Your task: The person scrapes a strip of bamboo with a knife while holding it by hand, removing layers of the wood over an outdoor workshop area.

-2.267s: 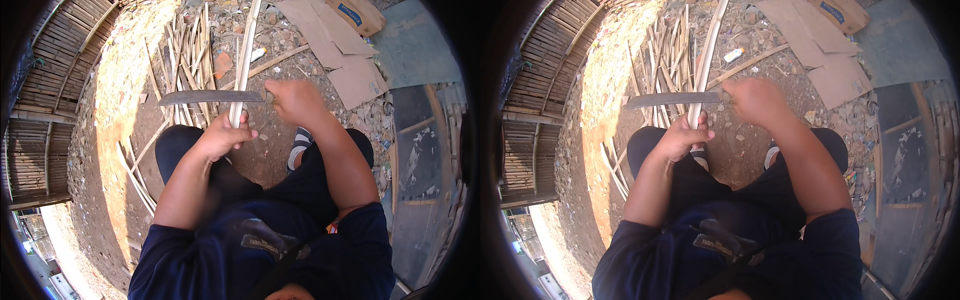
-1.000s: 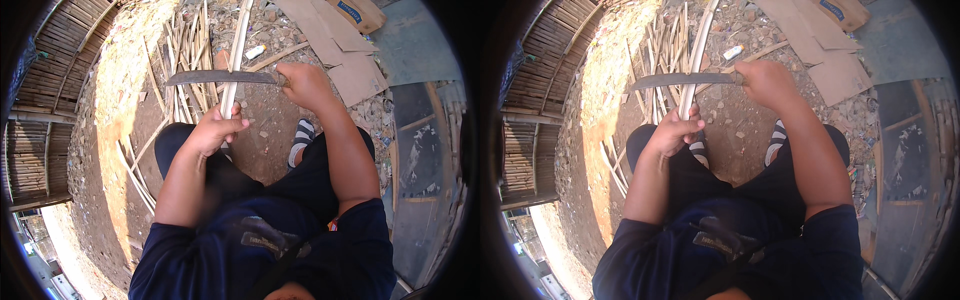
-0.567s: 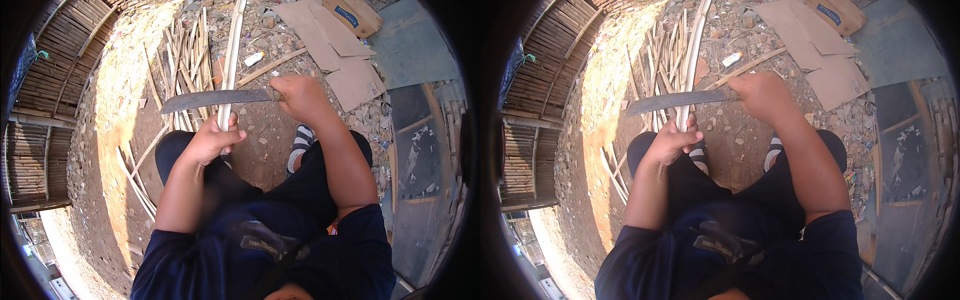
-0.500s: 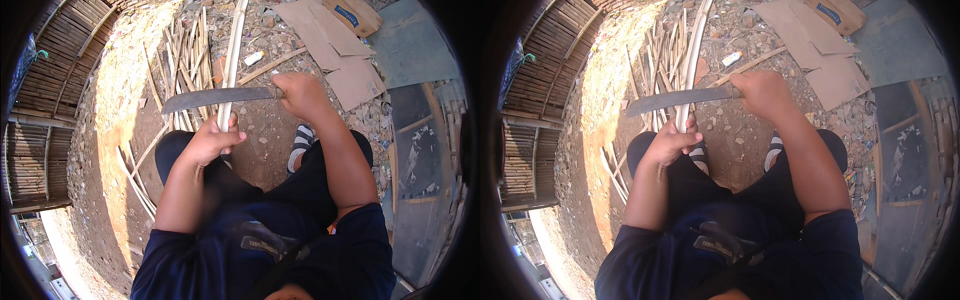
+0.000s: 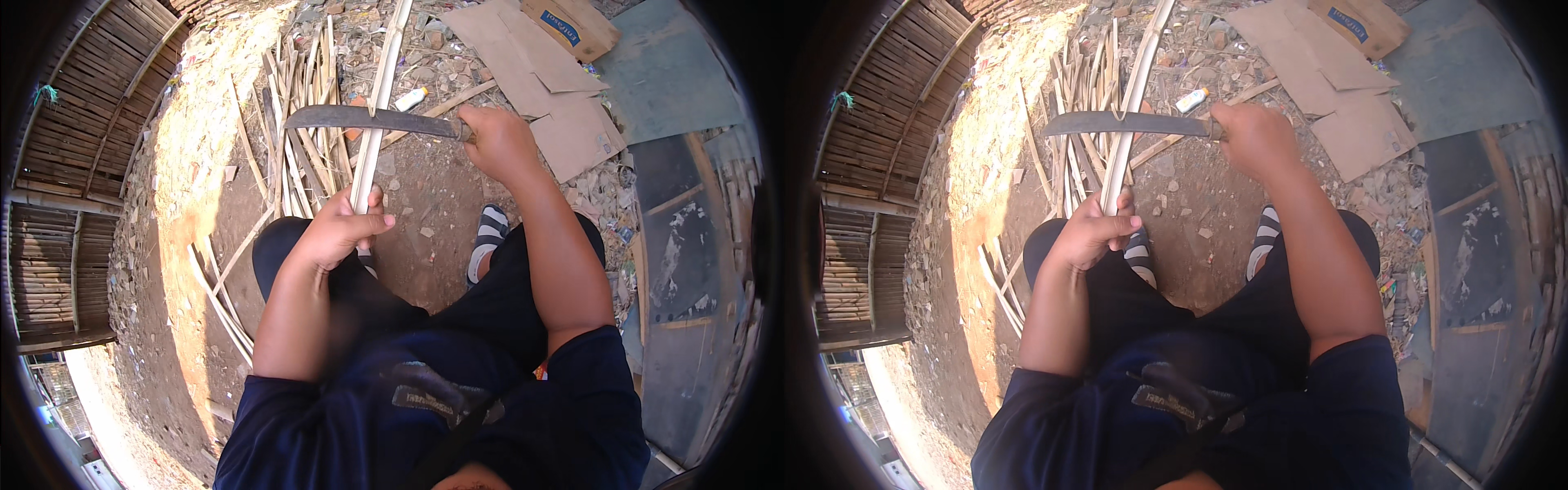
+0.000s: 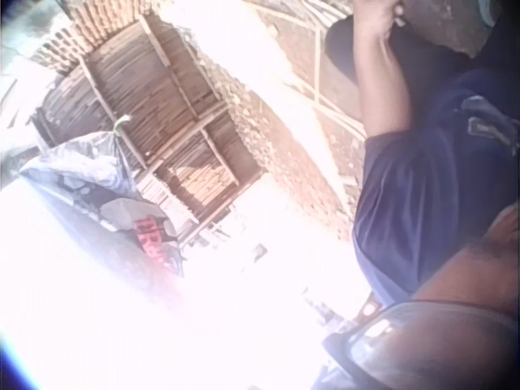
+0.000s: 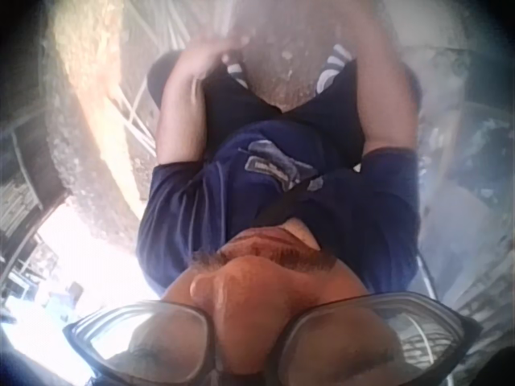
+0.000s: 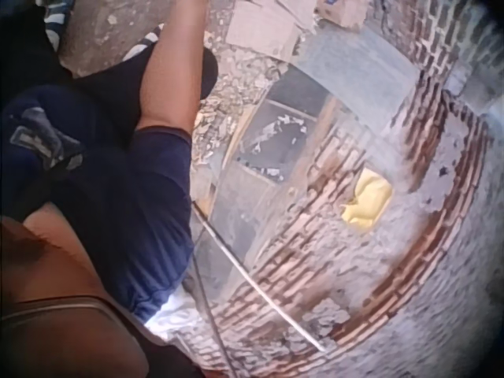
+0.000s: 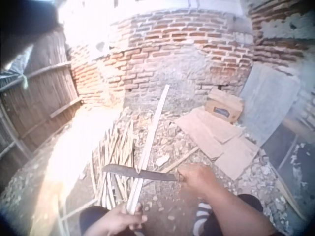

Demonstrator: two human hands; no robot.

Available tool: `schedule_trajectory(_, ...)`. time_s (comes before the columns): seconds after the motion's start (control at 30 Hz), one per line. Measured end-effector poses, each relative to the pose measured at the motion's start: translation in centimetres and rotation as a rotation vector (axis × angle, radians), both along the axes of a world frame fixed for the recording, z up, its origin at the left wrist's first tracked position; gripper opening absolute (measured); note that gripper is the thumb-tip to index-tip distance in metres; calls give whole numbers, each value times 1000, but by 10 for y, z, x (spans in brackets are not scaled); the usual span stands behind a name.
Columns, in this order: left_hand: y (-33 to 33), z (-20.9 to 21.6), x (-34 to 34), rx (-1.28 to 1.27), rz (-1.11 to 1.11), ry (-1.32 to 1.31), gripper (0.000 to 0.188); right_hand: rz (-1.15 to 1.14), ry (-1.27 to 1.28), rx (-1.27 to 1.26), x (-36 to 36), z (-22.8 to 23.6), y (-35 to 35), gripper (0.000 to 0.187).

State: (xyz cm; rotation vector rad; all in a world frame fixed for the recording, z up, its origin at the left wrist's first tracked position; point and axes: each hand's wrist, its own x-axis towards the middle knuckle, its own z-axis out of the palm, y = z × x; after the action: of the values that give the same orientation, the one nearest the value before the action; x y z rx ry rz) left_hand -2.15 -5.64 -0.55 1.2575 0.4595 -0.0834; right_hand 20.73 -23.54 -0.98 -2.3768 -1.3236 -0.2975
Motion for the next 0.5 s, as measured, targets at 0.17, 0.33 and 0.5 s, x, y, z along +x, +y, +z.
schedule_trajectory(0.17, 0, -6, -5, -7, 11, -88, 31, 222, -60, 5, -22, 1, 3, 19)
schedule_trajectory(0.33, 3, -3, -5, -21, -77, -51, 30, -50, 3, -34, 0, 8, -4, 26)
schedule_trajectory(0.5, 1, -6, -7, -14, -45, -58, 31, 121, -29, 48, -10, 1, -4, 25)
